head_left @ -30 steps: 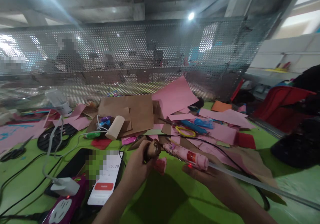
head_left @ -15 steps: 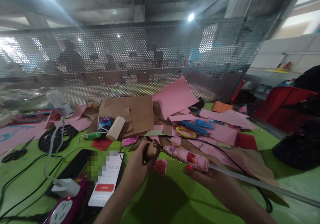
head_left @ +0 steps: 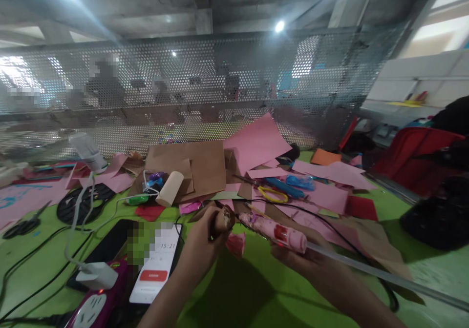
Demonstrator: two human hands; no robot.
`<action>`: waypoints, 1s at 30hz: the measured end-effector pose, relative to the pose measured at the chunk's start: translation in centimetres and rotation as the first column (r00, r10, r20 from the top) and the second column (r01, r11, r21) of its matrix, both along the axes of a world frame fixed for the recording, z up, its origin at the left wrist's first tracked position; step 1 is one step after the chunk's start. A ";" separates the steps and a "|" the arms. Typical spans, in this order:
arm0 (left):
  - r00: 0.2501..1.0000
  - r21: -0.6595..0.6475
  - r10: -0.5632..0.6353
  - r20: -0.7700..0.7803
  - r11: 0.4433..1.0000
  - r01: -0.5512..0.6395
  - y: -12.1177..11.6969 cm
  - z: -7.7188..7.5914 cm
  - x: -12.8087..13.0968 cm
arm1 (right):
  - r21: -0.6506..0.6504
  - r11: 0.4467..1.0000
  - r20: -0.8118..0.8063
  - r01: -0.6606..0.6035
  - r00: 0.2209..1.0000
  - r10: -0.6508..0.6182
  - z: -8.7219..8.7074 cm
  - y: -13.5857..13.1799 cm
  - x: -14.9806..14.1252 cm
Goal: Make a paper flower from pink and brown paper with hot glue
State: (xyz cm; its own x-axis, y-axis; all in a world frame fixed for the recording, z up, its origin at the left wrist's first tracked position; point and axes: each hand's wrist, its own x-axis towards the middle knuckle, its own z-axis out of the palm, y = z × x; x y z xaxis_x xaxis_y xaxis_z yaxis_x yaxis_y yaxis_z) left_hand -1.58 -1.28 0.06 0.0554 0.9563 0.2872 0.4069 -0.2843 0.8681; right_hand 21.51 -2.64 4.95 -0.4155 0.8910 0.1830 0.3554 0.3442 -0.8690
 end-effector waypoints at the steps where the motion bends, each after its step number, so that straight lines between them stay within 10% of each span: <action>1: 1.000 0.003 0.000 -0.004 1.000 0.000 0.0 0.0 0.0 | 0.006 1.000 0.009 0.007 1.000 -0.007 0.0 0.0 0.0; 30: 0.997 0.063 -0.004 0.077 0.998 -0.001 0.2 -0.7 -0.3 | 0.001 0.999 0.098 -0.051 0.994 0.051 -0.4 0.0 0.4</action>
